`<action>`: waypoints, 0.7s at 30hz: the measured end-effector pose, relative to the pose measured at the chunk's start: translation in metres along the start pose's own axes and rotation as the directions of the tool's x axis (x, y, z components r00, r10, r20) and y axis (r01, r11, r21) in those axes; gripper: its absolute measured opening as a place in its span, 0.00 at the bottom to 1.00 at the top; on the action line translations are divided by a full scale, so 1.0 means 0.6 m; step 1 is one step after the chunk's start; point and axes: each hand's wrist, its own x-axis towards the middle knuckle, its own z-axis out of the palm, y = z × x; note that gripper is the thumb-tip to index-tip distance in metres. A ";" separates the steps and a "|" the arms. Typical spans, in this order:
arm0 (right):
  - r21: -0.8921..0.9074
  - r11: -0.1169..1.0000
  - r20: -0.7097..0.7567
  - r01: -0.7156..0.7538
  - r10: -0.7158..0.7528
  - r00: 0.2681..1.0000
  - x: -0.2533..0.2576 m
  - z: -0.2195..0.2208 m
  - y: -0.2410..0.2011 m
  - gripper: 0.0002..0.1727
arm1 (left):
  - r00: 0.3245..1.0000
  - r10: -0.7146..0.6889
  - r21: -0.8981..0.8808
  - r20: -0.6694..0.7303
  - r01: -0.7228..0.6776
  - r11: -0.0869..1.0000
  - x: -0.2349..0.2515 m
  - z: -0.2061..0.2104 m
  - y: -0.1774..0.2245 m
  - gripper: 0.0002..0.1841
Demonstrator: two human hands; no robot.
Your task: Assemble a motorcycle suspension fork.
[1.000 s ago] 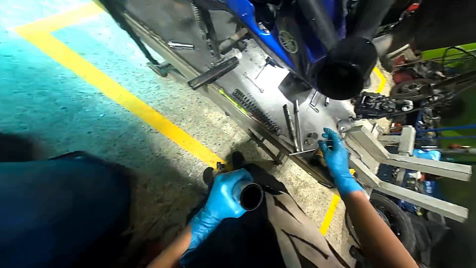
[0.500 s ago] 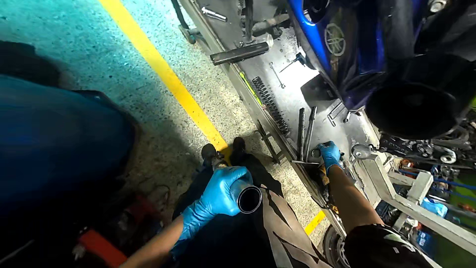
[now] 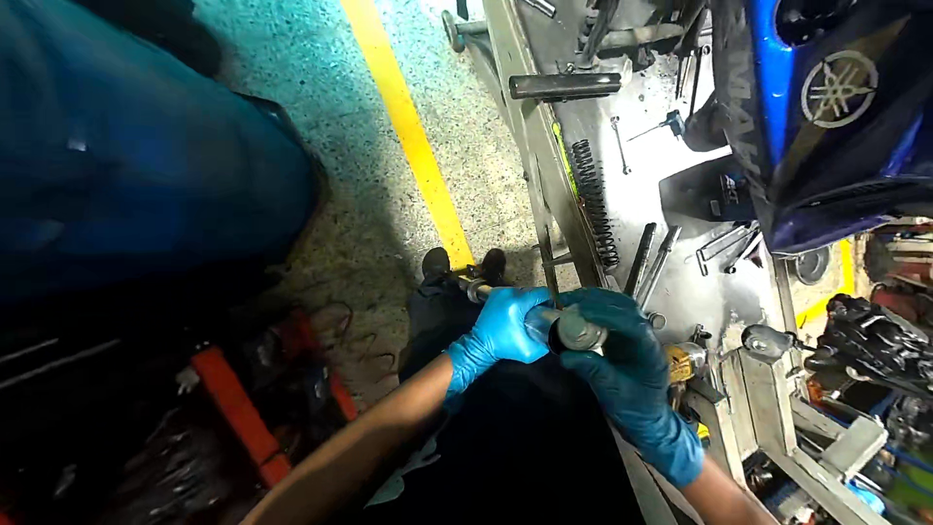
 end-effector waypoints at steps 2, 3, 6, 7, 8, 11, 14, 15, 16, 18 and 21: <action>-0.017 1.000 0.027 0.020 -0.019 0.999 -0.006 0.010 0.019 0.21 | 1.000 0.001 -0.015 -0.026 -0.001 1.000 0.003 0.004 -0.007 0.26; -0.042 0.999 0.032 0.019 -0.018 0.999 -0.010 0.009 0.027 0.21 | 0.999 0.002 -0.032 -0.047 -0.003 0.999 0.005 0.008 -0.012 0.27; -0.099 0.994 0.038 0.037 -0.034 0.999 -0.010 0.001 0.039 0.23 | 0.997 -0.004 -0.075 -0.080 -0.002 0.997 0.009 0.021 -0.024 0.24; -0.099 0.994 0.035 0.044 -0.041 0.999 -0.008 0.000 0.041 0.24 | 0.997 -0.001 -0.073 -0.081 -0.005 0.997 0.013 0.023 -0.025 0.23; -0.082 0.996 0.024 0.045 -0.044 0.999 -0.005 0.000 0.043 0.25 | 0.996 0.011 -0.065 -0.090 -0.017 0.998 0.018 0.024 -0.023 0.22; -0.032 0.998 0.020 0.057 -0.056 0.998 -0.006 -0.002 0.050 0.26 | 0.996 0.025 -0.065 -0.087 -0.031 0.997 0.029 0.028 -0.022 0.22; -0.076 0.992 0.031 0.104 -0.102 0.994 -0.005 -0.004 0.063 0.28 | 0.996 0.029 -0.076 -0.085 -0.035 0.997 0.030 0.038 -0.033 0.23; -0.101 0.990 0.042 0.101 -0.098 0.994 -0.005 -0.005 0.066 0.33 | 0.995 0.028 -0.081 -0.092 -0.036 0.996 0.030 0.041 -0.036 0.23; -0.121 0.988 0.062 0.091 -0.084 0.995 -0.005 -0.007 0.068 0.39 | 0.995 0.021 -0.088 -0.098 -0.030 0.996 0.030 0.044 -0.040 0.22; -0.148 0.986 0.098 0.072 -0.057 0.993 -0.002 -0.011 0.069 0.50 | 0.995 -0.002 -0.119 -0.098 -0.009 0.993 0.031 0.047 -0.048 0.20; -0.168 0.986 0.039 0.010 -0.004 0.999 0.004 -0.018 0.066 0.51 | 0.993 -0.014 -0.132 -0.117 -0.001 0.991 0.032 0.049 -0.062 0.19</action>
